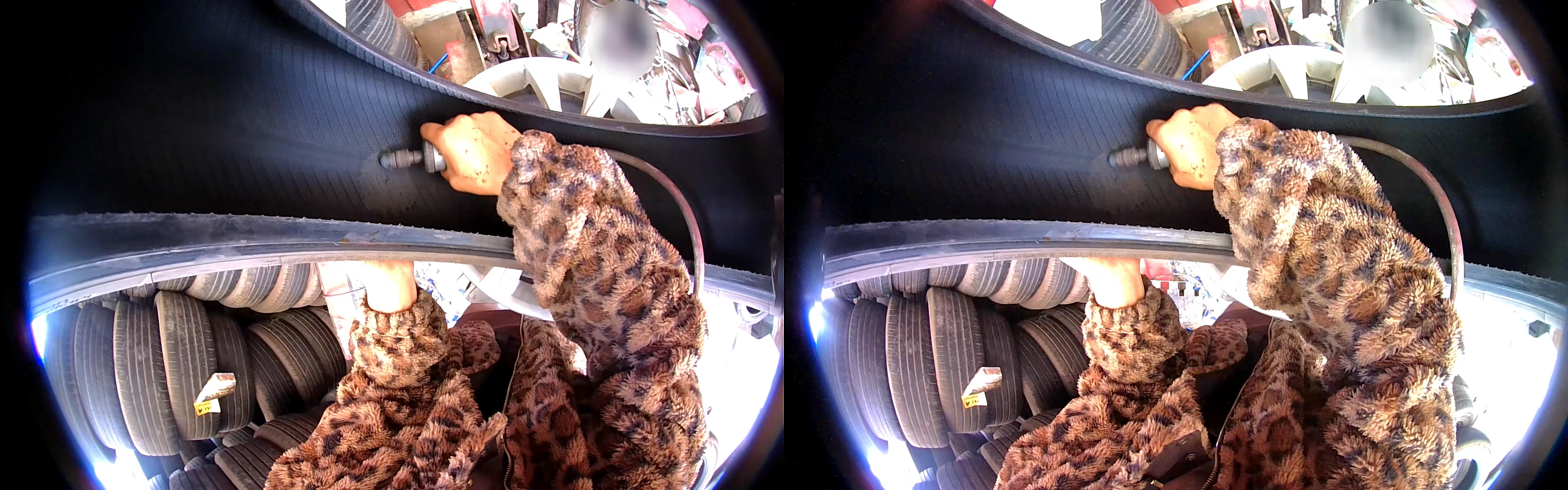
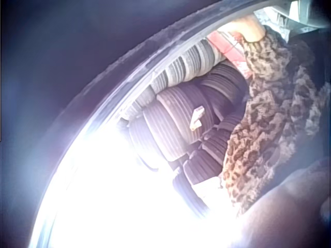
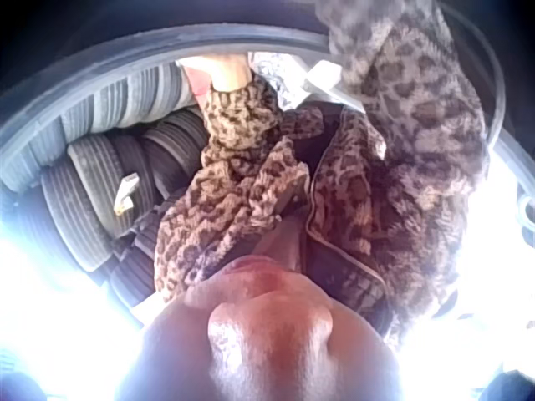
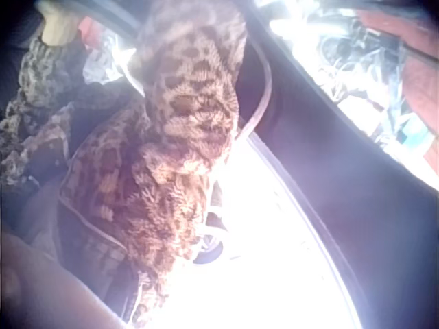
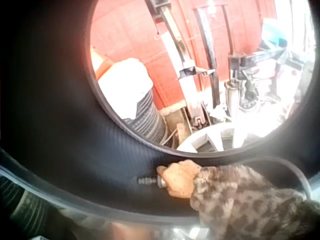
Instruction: The person uses a pneumatic drill to grind the inner surface of a car tire mounted on a rim. They then apply a liquid from a spray can to the treated area using a brush. Finally, they handle a small blue and red object, likely a valve cap or seal, near the tire.
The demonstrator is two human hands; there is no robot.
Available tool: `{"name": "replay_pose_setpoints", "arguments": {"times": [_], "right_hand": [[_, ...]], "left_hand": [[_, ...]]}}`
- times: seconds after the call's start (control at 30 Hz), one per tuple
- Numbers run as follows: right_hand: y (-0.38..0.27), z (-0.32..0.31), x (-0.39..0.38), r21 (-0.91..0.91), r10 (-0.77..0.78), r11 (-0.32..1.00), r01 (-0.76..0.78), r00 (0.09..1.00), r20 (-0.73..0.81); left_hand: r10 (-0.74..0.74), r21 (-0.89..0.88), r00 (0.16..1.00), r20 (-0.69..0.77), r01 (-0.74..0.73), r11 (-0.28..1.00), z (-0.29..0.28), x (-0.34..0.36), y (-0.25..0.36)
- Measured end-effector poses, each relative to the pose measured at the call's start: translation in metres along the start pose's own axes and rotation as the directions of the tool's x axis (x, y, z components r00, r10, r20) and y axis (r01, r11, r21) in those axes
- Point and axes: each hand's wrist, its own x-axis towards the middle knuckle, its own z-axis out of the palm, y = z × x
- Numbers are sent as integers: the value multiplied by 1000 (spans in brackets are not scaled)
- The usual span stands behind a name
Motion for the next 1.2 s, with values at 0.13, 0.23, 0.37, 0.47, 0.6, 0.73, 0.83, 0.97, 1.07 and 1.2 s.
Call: {"name": "replay_pose_setpoints", "arguments": {"times": [0.13,0.23,0.37,0.47,0.6,0.73,0.83,0.97,1.07,1.2], "right_hand": [[-11,0,-10,-12,-76,997,79,987,138],[-14,0,-14,0,-86,996,87,981,172],[-7,2,-6,28,-48,998,48,999,6],[-6,-2,5,50,-25,998,30,994,-107],[-23,0,-12,79,-141,988,132,982,126],[-15,-4,-14,83,-68,995,53,979,190],[1,-9,-4,105,40,993,-48,997,72],[-7,-3,-17,-28,-22,999,28,978,206],[-2,-1,-16,-23,-18,1000,21,992,127],[6,-5,-11,-13,-13,1000,14,992,126]], "left_hand": [[0,60,997,82,-5,998,-4,-2,0],[5,106,988,155,-22,994,-5,-3,1],[9,174,966,258,-55,983,-8,-4,3],[15,217,941,339,-94,972,-11,-7,7],[5,235,889,458,-126,964,-12,-16,8],[-75,123,963,257,45,991,-6,0,2],[-234,-140,972,12,233,962,23,-4,5],[-441,-415,897,-4,400,817,52,-20,7],[-480,-447,873,80,462,766,50,-15,12],[-286,443,919,270,145,885,27,-3,14]]}}
